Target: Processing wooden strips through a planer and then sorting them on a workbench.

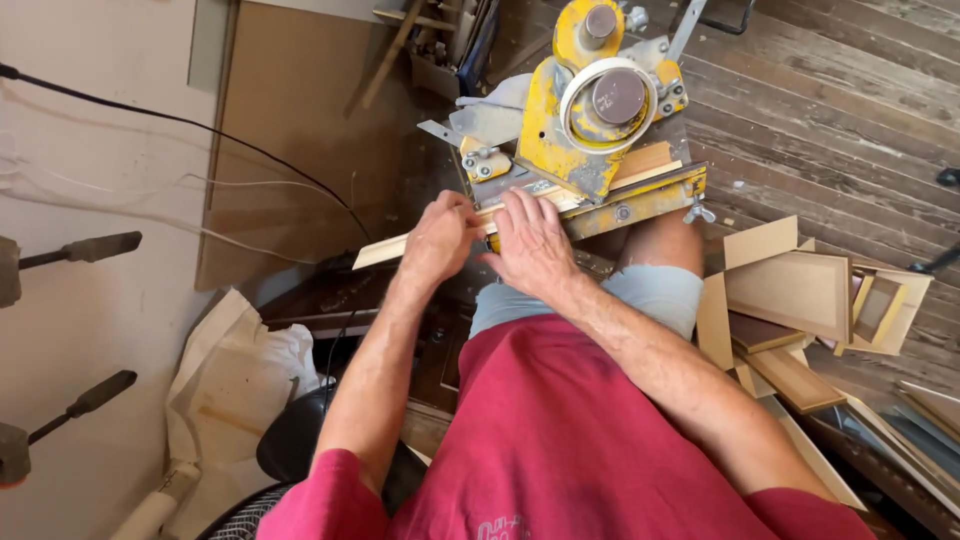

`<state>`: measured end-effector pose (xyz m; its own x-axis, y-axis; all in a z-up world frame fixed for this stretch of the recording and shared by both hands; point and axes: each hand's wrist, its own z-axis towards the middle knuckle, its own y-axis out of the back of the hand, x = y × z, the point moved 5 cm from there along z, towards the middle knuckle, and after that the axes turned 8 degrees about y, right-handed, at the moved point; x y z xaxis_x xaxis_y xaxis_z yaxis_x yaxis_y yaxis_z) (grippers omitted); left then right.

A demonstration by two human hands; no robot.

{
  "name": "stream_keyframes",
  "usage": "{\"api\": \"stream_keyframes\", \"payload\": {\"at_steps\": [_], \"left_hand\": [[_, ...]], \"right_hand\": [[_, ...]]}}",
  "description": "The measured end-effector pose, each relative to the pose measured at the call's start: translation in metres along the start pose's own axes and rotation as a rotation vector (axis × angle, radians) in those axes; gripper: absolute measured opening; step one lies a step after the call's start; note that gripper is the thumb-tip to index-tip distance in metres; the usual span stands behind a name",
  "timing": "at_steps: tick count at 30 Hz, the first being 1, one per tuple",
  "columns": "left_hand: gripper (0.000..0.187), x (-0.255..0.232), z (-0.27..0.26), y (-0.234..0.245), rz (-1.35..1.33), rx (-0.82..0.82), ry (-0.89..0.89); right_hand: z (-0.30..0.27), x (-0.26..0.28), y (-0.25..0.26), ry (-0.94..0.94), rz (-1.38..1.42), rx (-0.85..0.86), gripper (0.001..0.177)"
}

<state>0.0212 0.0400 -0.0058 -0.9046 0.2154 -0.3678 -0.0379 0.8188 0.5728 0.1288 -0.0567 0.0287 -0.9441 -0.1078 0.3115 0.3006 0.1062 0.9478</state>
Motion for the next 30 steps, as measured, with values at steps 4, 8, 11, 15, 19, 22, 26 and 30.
{"api": "stream_keyframes", "payload": {"at_steps": [4,8,11,15,19,22,26,30], "left_hand": [[0.021,0.004,-0.012,0.03,0.056,-0.003,-0.007],[0.026,0.012,-0.011,0.047,0.023,0.004,0.052],[0.025,0.023,0.012,0.034,-0.001,0.001,0.063],[0.024,0.03,0.031,0.015,-0.034,0.086,0.133],[0.021,0.032,0.029,0.019,-0.03,0.073,0.174],[0.022,0.028,0.023,0.023,-0.025,0.058,0.247],[0.021,0.018,0.02,0.032,0.014,0.041,0.211],[0.023,0.007,0.013,0.032,0.024,0.055,0.156]], "right_hand": [[0.015,0.007,-0.006,0.036,0.009,-0.078,0.051],[0.036,0.008,-0.022,0.096,-0.007,-0.193,0.054],[0.04,0.003,-0.037,0.085,-0.033,-0.225,0.056],[0.035,-0.002,-0.039,0.083,-0.07,-0.249,0.052],[0.034,-0.002,-0.033,0.096,-0.077,-0.253,0.052],[0.035,-0.003,-0.033,0.103,-0.086,-0.255,0.051],[0.036,-0.007,-0.029,0.11,-0.105,-0.272,0.051],[0.031,-0.007,-0.029,0.105,-0.077,-0.281,0.051]]}}
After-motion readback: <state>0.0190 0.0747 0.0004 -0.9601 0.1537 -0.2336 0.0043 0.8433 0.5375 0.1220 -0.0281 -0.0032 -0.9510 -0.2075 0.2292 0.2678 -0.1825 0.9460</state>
